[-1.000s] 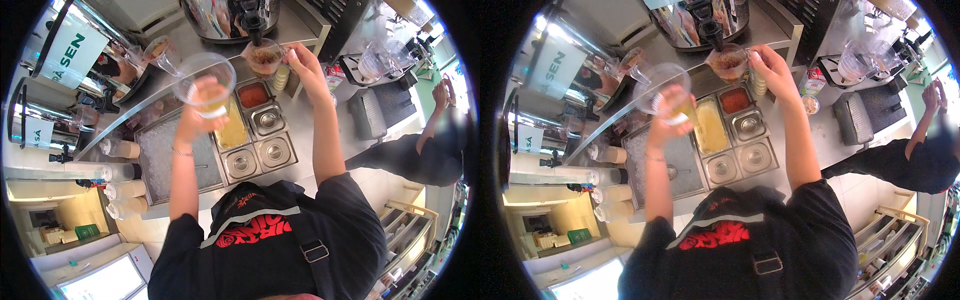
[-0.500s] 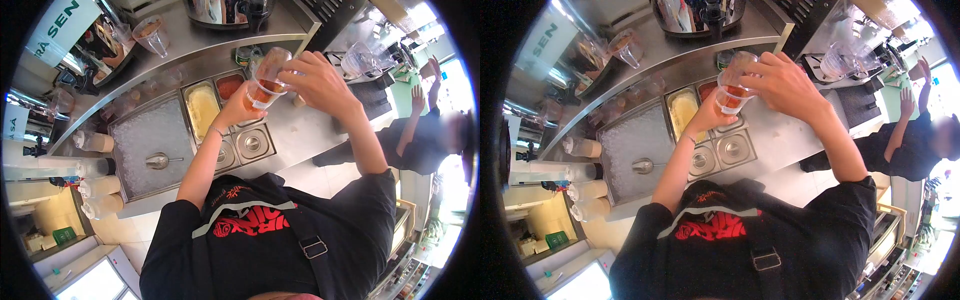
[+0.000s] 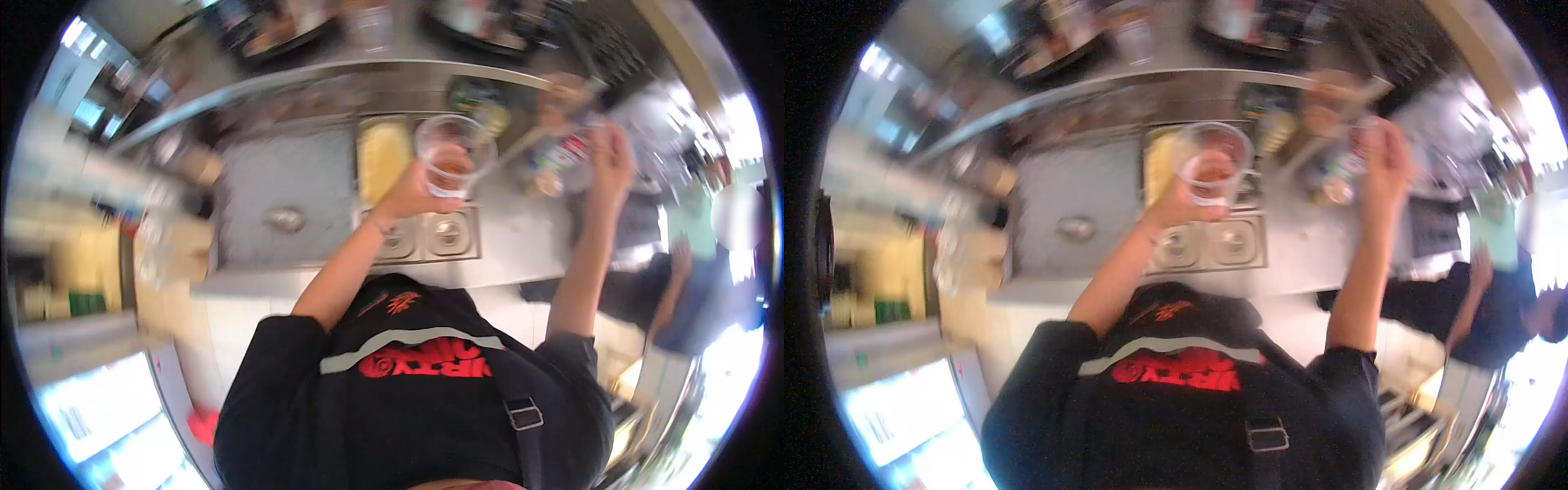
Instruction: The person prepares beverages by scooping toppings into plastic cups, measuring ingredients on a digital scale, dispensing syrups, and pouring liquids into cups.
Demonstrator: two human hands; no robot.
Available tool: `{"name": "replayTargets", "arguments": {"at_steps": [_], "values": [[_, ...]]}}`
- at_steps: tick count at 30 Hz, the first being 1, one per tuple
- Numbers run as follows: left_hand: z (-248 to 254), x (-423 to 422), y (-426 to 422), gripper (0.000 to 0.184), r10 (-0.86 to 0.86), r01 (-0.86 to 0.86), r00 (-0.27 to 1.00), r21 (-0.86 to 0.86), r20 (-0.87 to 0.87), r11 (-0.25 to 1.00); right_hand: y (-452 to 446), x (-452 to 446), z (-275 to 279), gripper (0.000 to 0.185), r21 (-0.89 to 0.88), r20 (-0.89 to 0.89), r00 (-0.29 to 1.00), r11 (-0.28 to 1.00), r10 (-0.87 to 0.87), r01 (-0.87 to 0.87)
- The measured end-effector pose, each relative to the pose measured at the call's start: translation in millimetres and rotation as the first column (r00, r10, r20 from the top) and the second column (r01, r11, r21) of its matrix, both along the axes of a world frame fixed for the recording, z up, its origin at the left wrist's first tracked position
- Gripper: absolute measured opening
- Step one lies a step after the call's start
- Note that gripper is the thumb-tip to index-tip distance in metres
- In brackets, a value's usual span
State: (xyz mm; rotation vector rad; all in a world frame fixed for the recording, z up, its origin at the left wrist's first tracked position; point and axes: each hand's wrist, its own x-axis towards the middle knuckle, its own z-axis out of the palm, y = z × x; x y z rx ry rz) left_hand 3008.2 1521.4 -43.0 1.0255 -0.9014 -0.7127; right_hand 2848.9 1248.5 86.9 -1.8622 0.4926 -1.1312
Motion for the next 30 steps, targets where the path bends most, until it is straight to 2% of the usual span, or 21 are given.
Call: {"name": "replayTargets", "arguments": {"at_steps": [1,2,6,7,9,11,12,13,15,17,18,19,20,21,22,23,24,26,28,29,30], "values": [[-7,-3,19,0.089,0.041,-0.041,0.999,-0.004,0.021,0.999,-10,9,-1,0.029,-0.073,-0.099,0.984,0.987,-0.149,0.143],[-17,-3,38,0.090,0.089,-0.089,0.995,-0.008,0.049,0.996,-42,26,-20,0.030,-0.079,0.024,0.980,0.976,-0.200,0.201],[-44,-13,135,0.083,0.361,-0.363,0.930,0.015,0.067,0.932,-102,83,-17,0.040,-0.115,0.071,0.961,0.955,-0.268,0.274],[-58,-18,165,0.080,0.478,-0.481,0.877,0.093,0.047,0.872,-119,99,-22,0.045,-0.097,0.044,0.963,0.959,-0.265,0.268],[-82,-27,225,0.075,0.673,-0.681,0.730,0.200,0.117,0.704,-133,115,-18,0.055,-0.227,-0.135,0.921,0.917,-0.364,0.329],[-109,-38,292,0.069,0.800,-0.841,0.535,0.259,0.271,0.475,-114,130,-19,0.057,-0.168,-0.029,0.950,0.938,-0.312,0.303],[-126,-44,323,0.065,0.838,-0.893,0.431,0.294,0.334,0.342,-130,130,-27,0.056,-0.257,0.009,0.931,0.899,-0.365,0.355],[-140,-49,351,0.066,0.898,-0.915,0.350,0.303,0.267,0.267,-145,132,-37,0.054,-0.333,0.055,0.910,0.852,-0.410,0.404],[-162,-55,406,0.067,0.947,-0.933,0.250,0.312,0.203,0.179,-86,119,-44,0.048,-0.315,0.221,0.766,0.699,-0.604,0.642],[-180,-49,456,0.069,0.983,-0.942,0.043,0.336,0.181,-0.020,51,130,-52,0.036,-0.285,0.207,0.773,0.719,-0.600,0.634],[-195,-44,477,0.069,0.983,-0.941,0.037,0.339,0.178,-0.026,116,142,-73,0.031,-0.336,0.149,0.874,0.807,-0.463,0.485],[-211,-40,498,0.068,0.983,-0.936,-0.064,0.331,0.174,-0.120,197,164,-106,0.029,-0.339,-0.027,0.992,0.935,-0.120,0.104],[-219,-34,521,0.067,0.971,-0.923,-0.158,0.322,0.178,-0.209,277,191,-133,0.030,-0.235,-0.256,0.939,0.928,0.228,-0.290],[-219,-28,536,0.067,0.973,-0.924,-0.142,0.329,0.183,-0.196,350,221,-152,0.035,-0.111,-0.439,0.757,0.807,0.483,-0.579],[-219,-21,547,0.069,0.924,-0.917,-0.155,0.298,0.350,-0.267,419,253,-165,0.050,0.032,-0.553,0.535,0.658,0.639,-0.753],[-219,-11,559,0.071,0.846,-0.912,-0.170,0.244,0.506,-0.329,477,283,-172,0.062,0.067,-0.626,0.444,0.612,0.641,-0.788],[-221,-8,568,0.071,0.853,-0.916,-0.154,0.252,0.499,-0.313,518,321,-196,0.075,0.152,-0.475,0.332,0.447,0.815,-0.882],[-226,0,585,0.074,0.773,-0.915,-0.049,0.281,0.633,-0.288,590,394,-221,0.101,0.261,-0.407,0.196,0.319,0.892,-0.911],[-242,0,591,0.075,0.850,-0.925,-0.012,0.317,0.526,-0.210,637,440,-231,0.112,0.277,-0.380,0.166,0.284,0.910,-0.918],[-249,0,595,0.075,0.908,-0.930,0.021,0.342,0.419,-0.136,655,460,-235,0.120,0.262,-0.337,0.122,0.218,0.933,-0.940],[-252,-1,596,0.075,0.908,-0.932,0.026,0.338,0.418,-0.129,665,472,-239,0.128,0.244,-0.294,0.074,0.150,0.953,-0.958]]}}
